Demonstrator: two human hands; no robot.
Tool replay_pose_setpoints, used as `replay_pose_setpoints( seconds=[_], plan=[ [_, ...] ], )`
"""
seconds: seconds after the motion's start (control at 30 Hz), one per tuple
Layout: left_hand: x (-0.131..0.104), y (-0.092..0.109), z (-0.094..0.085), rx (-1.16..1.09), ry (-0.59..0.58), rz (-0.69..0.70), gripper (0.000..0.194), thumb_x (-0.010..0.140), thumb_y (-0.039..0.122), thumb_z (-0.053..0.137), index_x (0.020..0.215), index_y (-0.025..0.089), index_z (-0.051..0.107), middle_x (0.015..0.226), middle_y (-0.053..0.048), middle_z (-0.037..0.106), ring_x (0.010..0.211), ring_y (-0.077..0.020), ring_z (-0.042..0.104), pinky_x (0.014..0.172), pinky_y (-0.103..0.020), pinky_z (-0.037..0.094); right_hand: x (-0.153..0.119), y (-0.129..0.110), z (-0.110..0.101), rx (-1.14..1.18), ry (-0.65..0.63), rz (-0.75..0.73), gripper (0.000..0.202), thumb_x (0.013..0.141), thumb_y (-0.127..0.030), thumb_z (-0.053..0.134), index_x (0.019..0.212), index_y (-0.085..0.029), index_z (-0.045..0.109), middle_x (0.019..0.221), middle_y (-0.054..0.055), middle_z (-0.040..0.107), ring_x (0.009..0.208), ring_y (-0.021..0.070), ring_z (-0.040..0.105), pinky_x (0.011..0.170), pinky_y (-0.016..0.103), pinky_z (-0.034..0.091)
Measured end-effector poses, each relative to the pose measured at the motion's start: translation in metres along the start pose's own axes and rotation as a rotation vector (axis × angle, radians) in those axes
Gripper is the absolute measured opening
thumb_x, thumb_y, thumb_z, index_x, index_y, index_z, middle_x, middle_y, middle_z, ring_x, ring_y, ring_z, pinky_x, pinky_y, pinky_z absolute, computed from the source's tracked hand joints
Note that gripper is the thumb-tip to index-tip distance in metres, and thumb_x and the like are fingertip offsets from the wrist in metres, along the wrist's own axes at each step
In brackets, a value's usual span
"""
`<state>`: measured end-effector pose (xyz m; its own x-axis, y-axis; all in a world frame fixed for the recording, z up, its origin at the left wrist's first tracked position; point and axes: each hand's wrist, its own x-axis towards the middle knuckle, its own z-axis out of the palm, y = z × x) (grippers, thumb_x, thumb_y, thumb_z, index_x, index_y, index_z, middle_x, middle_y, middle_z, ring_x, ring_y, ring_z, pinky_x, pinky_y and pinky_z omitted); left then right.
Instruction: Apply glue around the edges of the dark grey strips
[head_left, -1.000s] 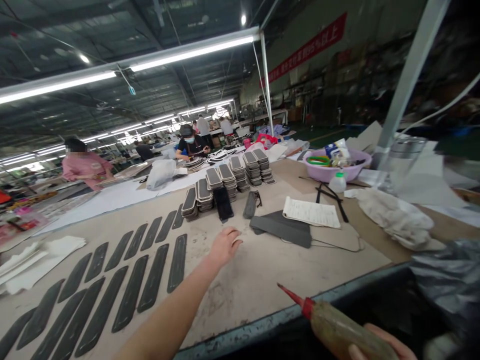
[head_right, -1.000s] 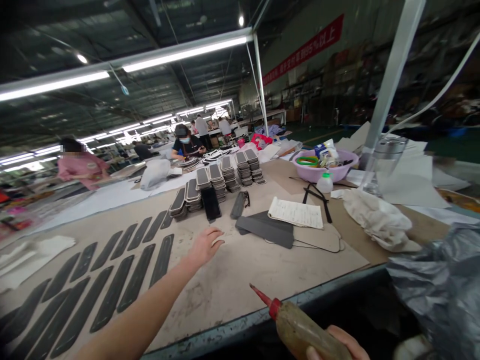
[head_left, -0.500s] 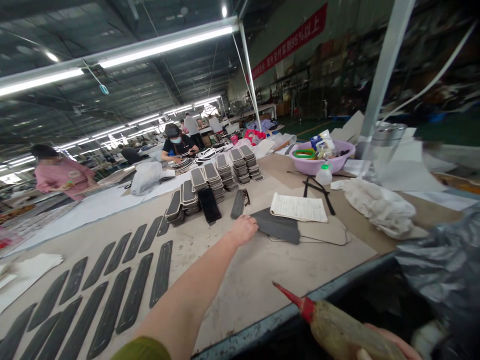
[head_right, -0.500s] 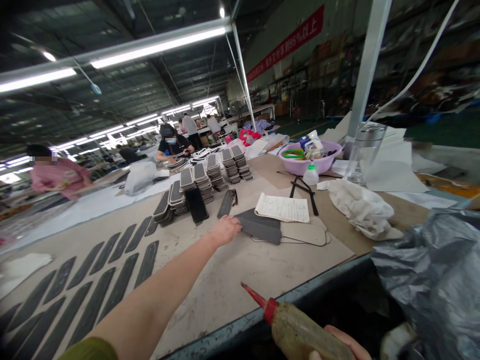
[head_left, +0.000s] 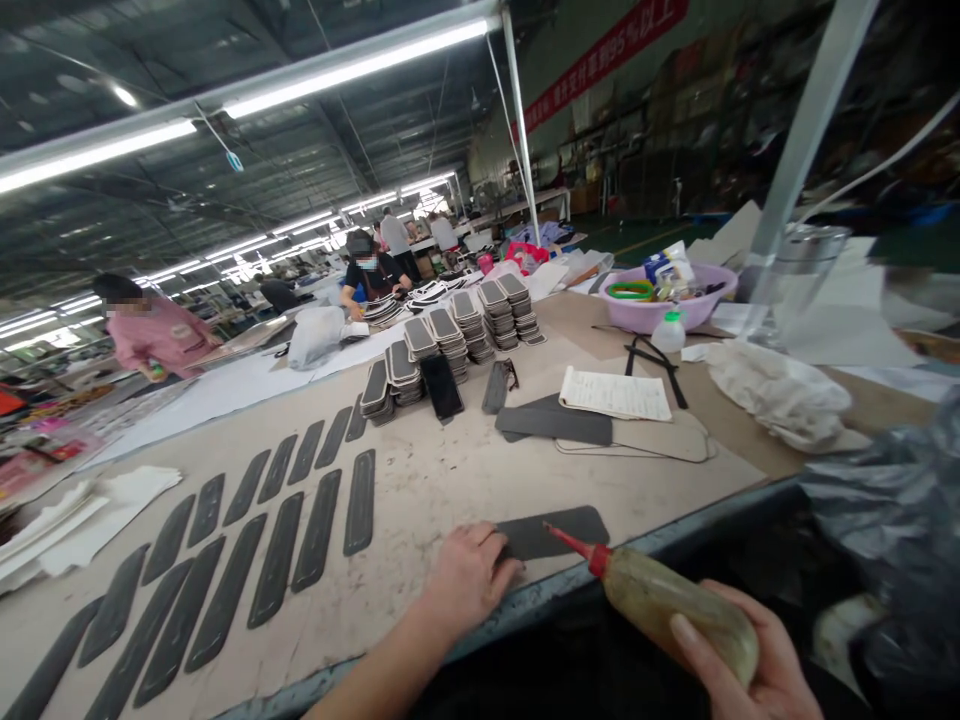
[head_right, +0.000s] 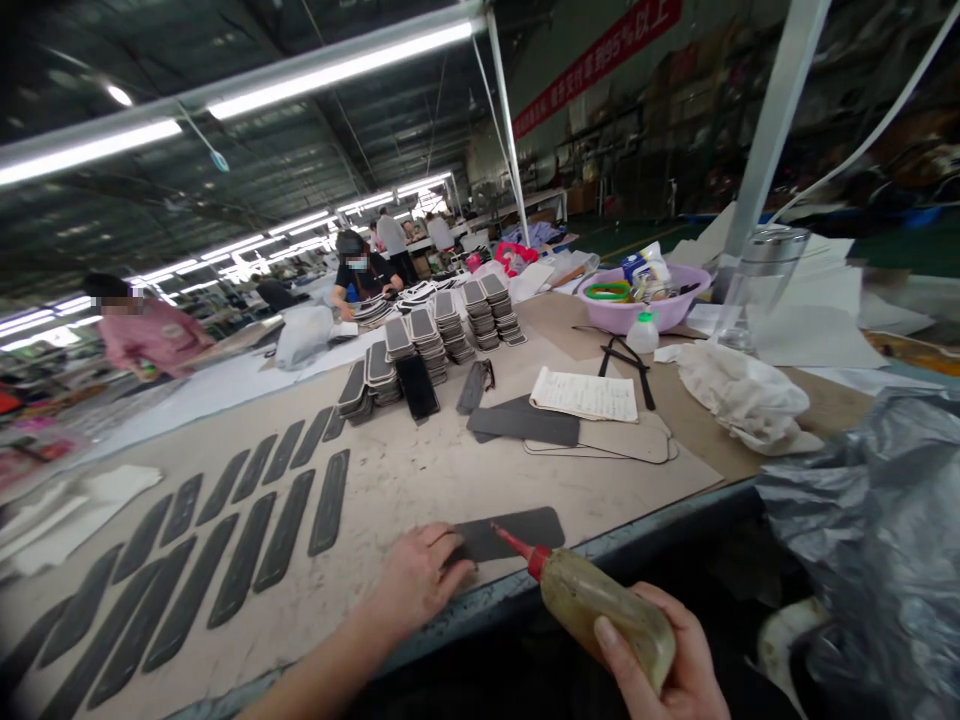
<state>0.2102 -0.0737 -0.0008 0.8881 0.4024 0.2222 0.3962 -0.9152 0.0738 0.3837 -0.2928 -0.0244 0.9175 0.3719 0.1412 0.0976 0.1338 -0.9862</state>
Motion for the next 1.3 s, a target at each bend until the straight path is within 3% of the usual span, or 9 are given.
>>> replay_pose_setpoints(
  seconds=[0.17, 0.27, 0.37, 0.63, 0.93, 1.3],
  plan=[
    [-0.048, -0.037, -0.001, -0.106, 0.190, -0.037, 0.024, 0.092, 0.019, 0.048, 0.108, 0.017, 0.066, 0.103, -0.010, 0.064, 0.095, -0.0207, 0.061, 0.085, -0.036, 0.053, -0.007, -0.002, 0.015, -0.221, -0.101, -0.254, 0.032, 0.081, -0.044, 0.069, 0.100, -0.021, 0.058, 0.097, 0.003, 0.057, 0.083, 0.0178, 0.057, 0.074, 0.027, 0.048],
    [-0.059, -0.059, 0.000, -0.138, 0.168, 0.000, 0.026, 0.092, 0.015, 0.048, 0.111, 0.018, 0.066, 0.105, -0.009, 0.066, 0.098, -0.0208, 0.060, 0.087, -0.037, 0.053, -0.011, 0.007, 0.029, -0.275, -0.188, -0.397, 0.026, 0.086, -0.039, 0.066, 0.102, -0.021, 0.057, 0.104, 0.005, 0.054, 0.094, 0.0205, 0.055, 0.083, 0.032, 0.045],
    [-0.061, -0.069, 0.003, -0.201, 0.139, 0.074, 0.023, 0.093, 0.015, 0.049, 0.106, 0.018, 0.068, 0.104, -0.007, 0.067, 0.098, -0.0197, 0.059, 0.090, -0.037, 0.052, -0.018, 0.013, 0.045, -0.289, -0.278, -0.512, 0.021, 0.089, -0.032, 0.063, 0.105, -0.021, 0.056, 0.107, 0.007, 0.052, 0.099, 0.0216, 0.054, 0.086, 0.035, 0.044],
    [-0.069, -0.062, 0.015, -0.275, 0.233, 0.082, 0.016, 0.093, 0.019, 0.053, 0.097, 0.017, 0.069, 0.093, -0.006, 0.068, 0.085, -0.0176, 0.060, 0.083, -0.037, 0.051, -0.036, 0.008, 0.078, -0.315, -0.495, -0.663, 0.025, 0.088, -0.011, 0.052, 0.111, -0.020, 0.054, 0.111, 0.010, 0.048, 0.101, 0.0220, 0.052, 0.084, 0.036, 0.048],
    [-0.067, -0.059, 0.013, -0.234, 0.258, 0.075, 0.023, 0.096, 0.021, 0.047, 0.095, 0.018, 0.070, 0.085, -0.006, 0.068, 0.080, -0.0161, 0.061, 0.081, -0.036, 0.052, -0.044, 0.000, 0.102, -0.379, -0.615, -0.727, 0.036, 0.079, -0.001, 0.043, 0.106, -0.021, 0.055, 0.105, 0.009, 0.049, 0.096, 0.0226, 0.051, 0.081, 0.039, 0.050],
    [-0.069, -0.063, 0.017, -0.291, 0.239, 0.064, 0.017, 0.093, 0.018, 0.052, 0.096, 0.018, 0.069, 0.092, -0.005, 0.067, 0.085, -0.0160, 0.061, 0.084, -0.036, 0.051, -0.023, 0.005, 0.084, -0.494, -0.492, -0.733, 0.034, 0.082, -0.003, 0.046, 0.109, -0.023, 0.054, 0.105, 0.008, 0.049, 0.095, 0.0235, 0.051, 0.080, 0.042, 0.050]
  ],
)
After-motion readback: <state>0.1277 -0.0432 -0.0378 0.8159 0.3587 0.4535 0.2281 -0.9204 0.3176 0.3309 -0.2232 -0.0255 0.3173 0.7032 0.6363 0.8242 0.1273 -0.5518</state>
